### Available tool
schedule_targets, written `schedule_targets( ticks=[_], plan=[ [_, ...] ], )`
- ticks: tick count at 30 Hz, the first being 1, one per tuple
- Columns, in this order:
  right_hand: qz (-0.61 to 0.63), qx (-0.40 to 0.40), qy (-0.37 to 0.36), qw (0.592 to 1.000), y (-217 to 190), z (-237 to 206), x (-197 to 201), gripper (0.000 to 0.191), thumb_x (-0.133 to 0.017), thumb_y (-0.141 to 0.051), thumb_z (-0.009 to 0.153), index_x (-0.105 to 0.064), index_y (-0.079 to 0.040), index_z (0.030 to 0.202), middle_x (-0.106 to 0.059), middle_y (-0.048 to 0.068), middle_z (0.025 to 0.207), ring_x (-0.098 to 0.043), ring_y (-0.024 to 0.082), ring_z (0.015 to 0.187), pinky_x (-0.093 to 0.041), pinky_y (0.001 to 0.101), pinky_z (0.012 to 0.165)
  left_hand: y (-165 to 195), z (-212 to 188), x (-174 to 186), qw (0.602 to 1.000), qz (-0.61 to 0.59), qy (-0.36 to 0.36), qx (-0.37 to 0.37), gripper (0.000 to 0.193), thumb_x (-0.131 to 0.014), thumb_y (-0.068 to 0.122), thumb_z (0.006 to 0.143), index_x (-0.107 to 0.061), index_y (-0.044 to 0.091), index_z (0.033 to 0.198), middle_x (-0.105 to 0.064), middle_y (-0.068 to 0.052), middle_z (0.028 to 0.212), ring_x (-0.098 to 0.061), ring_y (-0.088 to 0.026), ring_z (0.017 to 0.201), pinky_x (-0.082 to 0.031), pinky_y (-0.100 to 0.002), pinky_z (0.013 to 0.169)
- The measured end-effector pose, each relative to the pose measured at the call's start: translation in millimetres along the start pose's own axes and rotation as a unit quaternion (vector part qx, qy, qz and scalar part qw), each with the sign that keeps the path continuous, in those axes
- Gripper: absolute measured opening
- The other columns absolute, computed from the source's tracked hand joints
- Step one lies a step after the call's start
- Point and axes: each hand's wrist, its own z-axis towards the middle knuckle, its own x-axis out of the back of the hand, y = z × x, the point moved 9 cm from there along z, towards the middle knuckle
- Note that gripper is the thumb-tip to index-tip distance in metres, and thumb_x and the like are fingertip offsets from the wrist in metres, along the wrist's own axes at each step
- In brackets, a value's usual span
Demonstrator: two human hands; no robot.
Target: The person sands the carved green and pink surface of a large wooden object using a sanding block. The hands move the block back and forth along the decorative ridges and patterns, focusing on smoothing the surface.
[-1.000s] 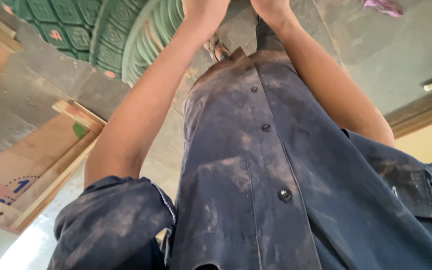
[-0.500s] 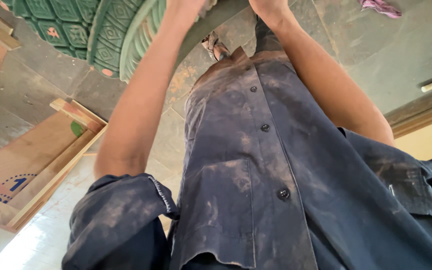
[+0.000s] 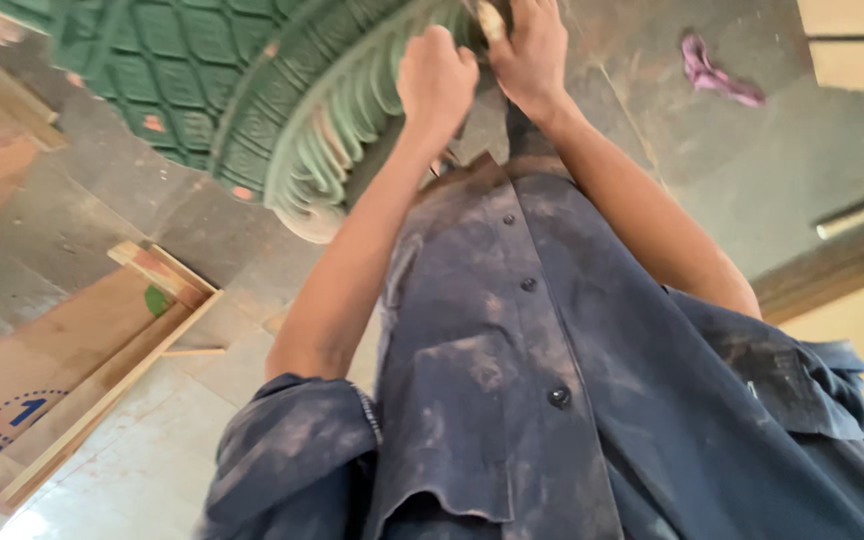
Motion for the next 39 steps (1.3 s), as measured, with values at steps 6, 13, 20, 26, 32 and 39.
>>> schedule_targets(
  ticks=[6, 13, 20, 26, 32, 39],
  plan=[
    [-0.003, 0.024, -0.022, 0.999, -5, 10, -4, 0.055, -0.069, -0.02, 0.102, -0.049, -0.005, 0.151, -0.057, 0.023, 0.141, -0.056, 0.044, 0.126, -0.049, 0.0482, 0.102, 30, 8, 5, 0.997, 0.03, 0.017, -0.073, 0.014, -0.049, 0.014, 0.094, -0.059, 0.005, 0.096, -0.071, -0.021, 0.088, -0.071, -0.042, 0.082, -0.056, -0.055, 0.073],
    [0.014, -0.04, -0.062, 0.997, 16, 16, -13, 0.053, -0.063, -0.017, 0.097, -0.053, -0.003, 0.146, -0.063, 0.018, 0.133, -0.058, 0.04, 0.121, -0.049, 0.0464, 0.099, 16, 5, 7, 0.998, -0.05, 0.014, 0.042, 0.024, -0.06, 0.019, 0.091, -0.065, -0.003, 0.085, -0.07, -0.028, 0.081, -0.07, -0.047, 0.079, -0.055, -0.057, 0.073],
    [0.003, -0.043, -0.056, 0.998, 12, 23, -8, 0.053, -0.065, -0.019, 0.097, -0.053, -0.004, 0.146, -0.062, 0.017, 0.133, -0.057, 0.039, 0.122, -0.049, 0.046, 0.098, 21, 26, 8, 0.999, -0.025, 0.019, -0.009, 0.02, -0.058, 0.021, 0.096, -0.06, 0.002, 0.09, -0.07, -0.023, 0.078, -0.07, -0.045, 0.076, -0.054, -0.057, 0.071],
    [-0.008, -0.035, -0.056, 0.998, 4, 27, -3, 0.054, -0.065, -0.02, 0.095, -0.053, -0.003, 0.145, -0.062, 0.018, 0.135, -0.056, 0.04, 0.123, -0.05, 0.0463, 0.097, 17, 20, -6, 0.998, 0.018, -0.047, -0.022, 0.022, -0.057, 0.024, 0.099, -0.056, 0.002, 0.096, -0.071, -0.021, 0.08, -0.07, -0.043, 0.078, -0.053, -0.057, 0.069],
    [-0.014, -0.054, -0.072, 0.996, 4, 29, -2, 0.056, -0.064, -0.021, 0.094, -0.051, -0.004, 0.146, -0.061, 0.018, 0.137, -0.056, 0.04, 0.124, -0.05, 0.0468, 0.097, 17, 23, 0, 1.0, -0.007, 0.009, 0.004, 0.019, -0.057, 0.021, 0.098, -0.055, 0.002, 0.095, -0.07, -0.021, 0.082, -0.07, -0.043, 0.079, -0.054, -0.056, 0.069],
    [-0.026, -0.057, -0.073, 0.995, 0, 33, 2, 0.055, -0.063, -0.021, 0.094, -0.052, -0.005, 0.146, -0.061, 0.017, 0.138, -0.056, 0.04, 0.123, -0.05, 0.0466, 0.098, 23, 24, 2, 0.999, -0.008, 0.013, -0.033, 0.017, -0.057, 0.018, 0.097, -0.056, 0.002, 0.096, -0.07, -0.021, 0.085, -0.07, -0.042, 0.08, -0.055, -0.055, 0.072]
  ],
)
